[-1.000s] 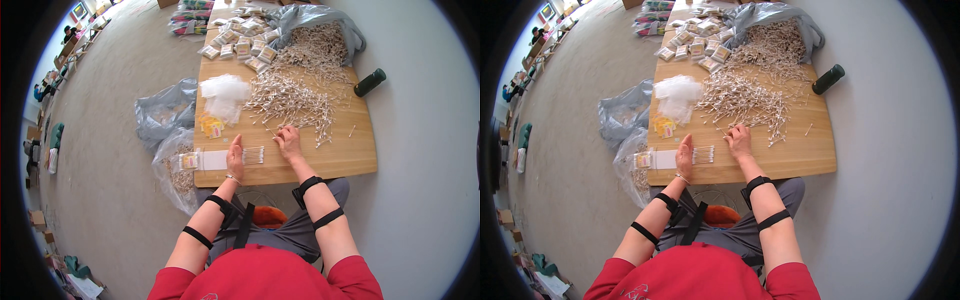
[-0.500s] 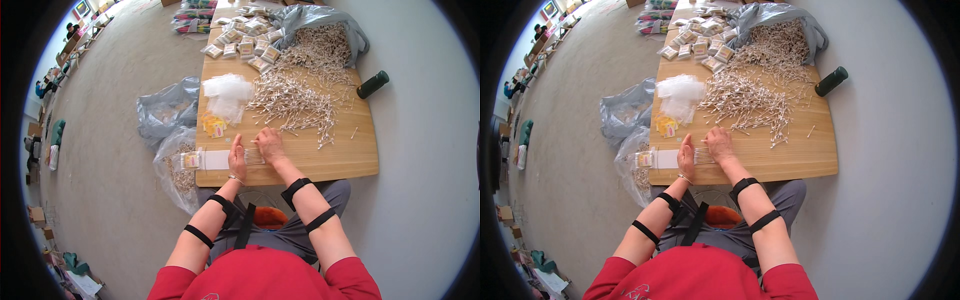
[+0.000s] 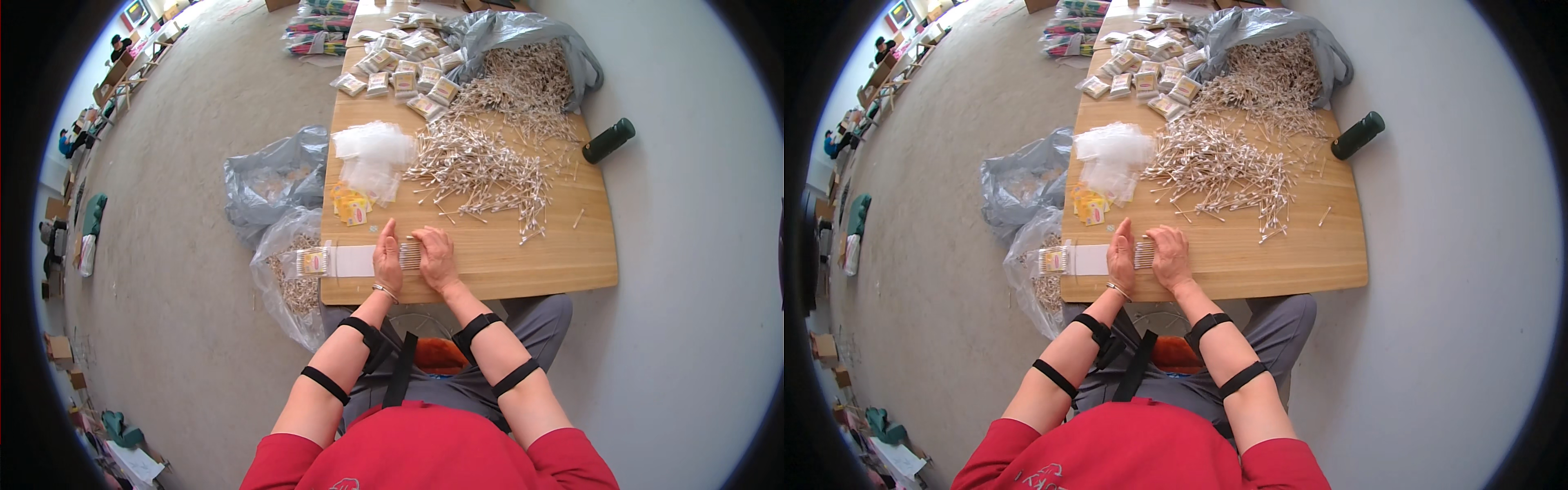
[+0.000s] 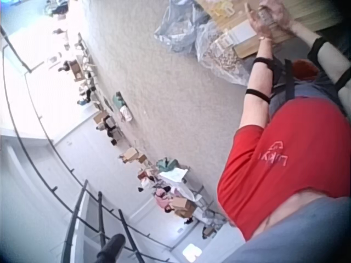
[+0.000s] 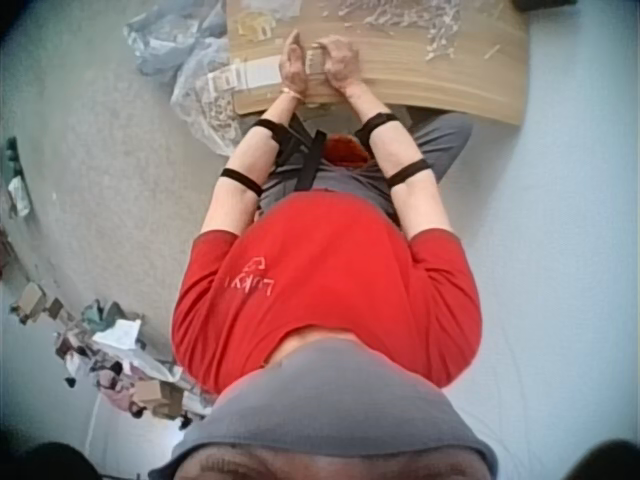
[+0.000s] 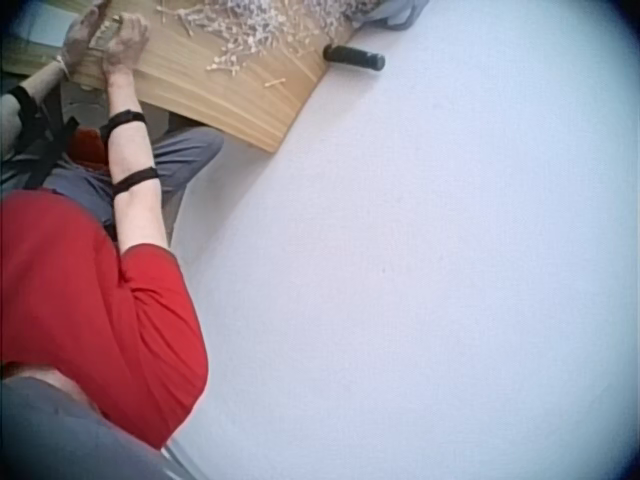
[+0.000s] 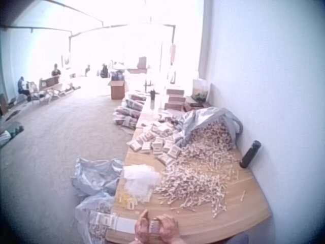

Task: Counting and packaging cotton swabs into small plastic bags at a production table.

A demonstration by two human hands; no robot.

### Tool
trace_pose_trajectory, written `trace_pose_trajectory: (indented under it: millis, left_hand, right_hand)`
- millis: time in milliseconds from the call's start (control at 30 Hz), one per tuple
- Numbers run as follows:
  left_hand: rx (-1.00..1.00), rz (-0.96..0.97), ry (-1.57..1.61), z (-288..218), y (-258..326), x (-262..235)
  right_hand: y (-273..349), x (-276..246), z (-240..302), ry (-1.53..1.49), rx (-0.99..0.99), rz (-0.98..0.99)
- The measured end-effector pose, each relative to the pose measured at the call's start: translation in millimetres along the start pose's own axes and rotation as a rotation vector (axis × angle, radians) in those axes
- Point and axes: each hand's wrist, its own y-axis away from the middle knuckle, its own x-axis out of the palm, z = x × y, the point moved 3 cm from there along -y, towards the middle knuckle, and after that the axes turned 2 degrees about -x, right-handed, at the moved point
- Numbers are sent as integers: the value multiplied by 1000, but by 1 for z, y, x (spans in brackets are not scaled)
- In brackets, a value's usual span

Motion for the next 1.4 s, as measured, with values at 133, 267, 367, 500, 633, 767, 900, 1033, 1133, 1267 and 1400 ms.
trace_pose_trajectory:
  millis: [133,267,367,500,633,767,900,1033,1133,1267,1400]
  left_hand:
    - [-7,8,-34,0,1,-1]
    - [-3,17,-50,-3,2,2]
    - [-1,26,-101,-4,1,2]
    - [11,31,-103,-2,1,2]
    - [24,-24,-89,-2,1,2]
    - [20,1,-103,-2,1,1]
    - [-11,8,-71,-3,1,0]
    - [-27,49,-112,-2,0,-1]
    - [-30,48,-57,-2,0,1]
    - [-27,50,45,0,-1,2]
    - [-39,78,73,2,-3,-2]
  right_hand:
    - [2,1,4,-192,150,55]
    - [5,4,4,-300,167,63]
    - [4,7,8,-318,118,76]
    - [2,4,8,-69,87,22]
    - [3,5,7,-90,115,121]
    - [4,6,1,-182,165,130]
    - [4,10,2,-385,282,19]
    - [2,9,7,-442,316,5]
    - [3,0,3,-459,322,-14]
    - [13,-22,-5,-143,220,2]
    - [38,-11,17,351,49,424]
